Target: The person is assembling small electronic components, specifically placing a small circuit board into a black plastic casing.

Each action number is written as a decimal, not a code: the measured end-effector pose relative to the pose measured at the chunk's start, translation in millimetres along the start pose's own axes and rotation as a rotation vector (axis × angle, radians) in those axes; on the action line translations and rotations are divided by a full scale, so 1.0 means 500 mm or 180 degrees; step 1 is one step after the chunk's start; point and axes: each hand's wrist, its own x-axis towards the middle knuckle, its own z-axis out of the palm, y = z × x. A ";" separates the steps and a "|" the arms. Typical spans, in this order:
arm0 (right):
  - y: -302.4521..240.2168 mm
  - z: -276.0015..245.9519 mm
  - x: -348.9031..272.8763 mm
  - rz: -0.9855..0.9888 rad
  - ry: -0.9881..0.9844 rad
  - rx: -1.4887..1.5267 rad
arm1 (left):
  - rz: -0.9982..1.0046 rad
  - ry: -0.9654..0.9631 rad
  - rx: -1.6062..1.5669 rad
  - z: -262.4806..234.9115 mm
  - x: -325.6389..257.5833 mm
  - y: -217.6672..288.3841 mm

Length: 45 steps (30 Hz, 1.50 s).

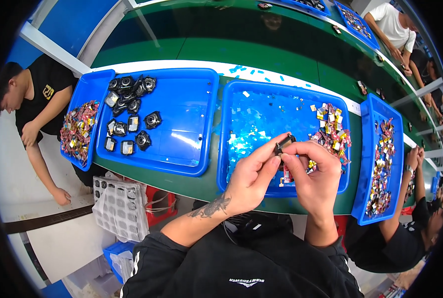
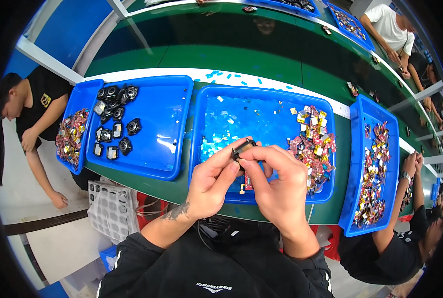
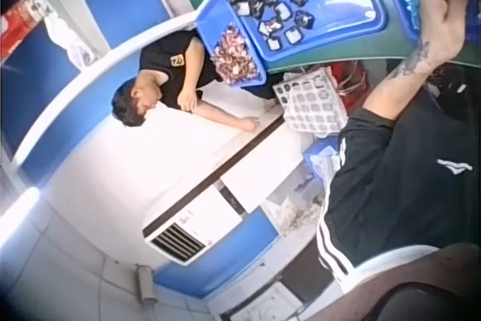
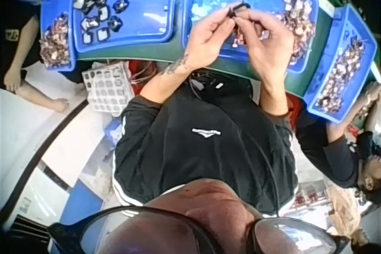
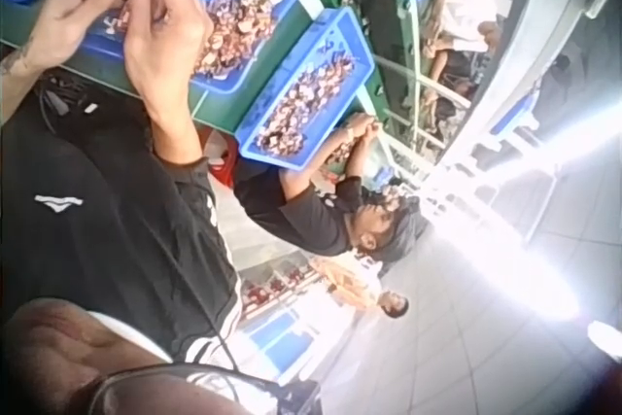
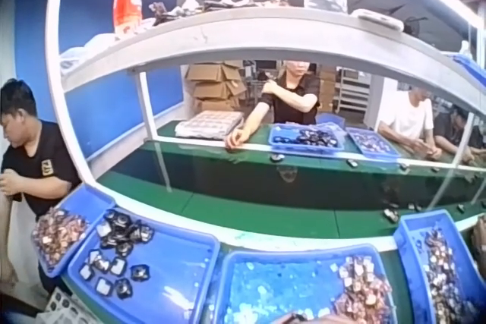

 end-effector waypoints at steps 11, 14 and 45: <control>-0.006 -0.007 0.005 -0.0369 -0.0007 -0.0511 | 0.0073 0.0024 0.0112 0.004 -0.009 -0.002; -0.002 -0.010 0.003 -0.0396 0.0173 -0.0465 | 0.0109 -0.0095 0.0133 -0.004 -0.010 0.007; -0.020 -0.063 0.002 0.0470 -0.0918 0.1000 | 0.1232 -0.0268 0.2094 -0.036 -0.019 0.058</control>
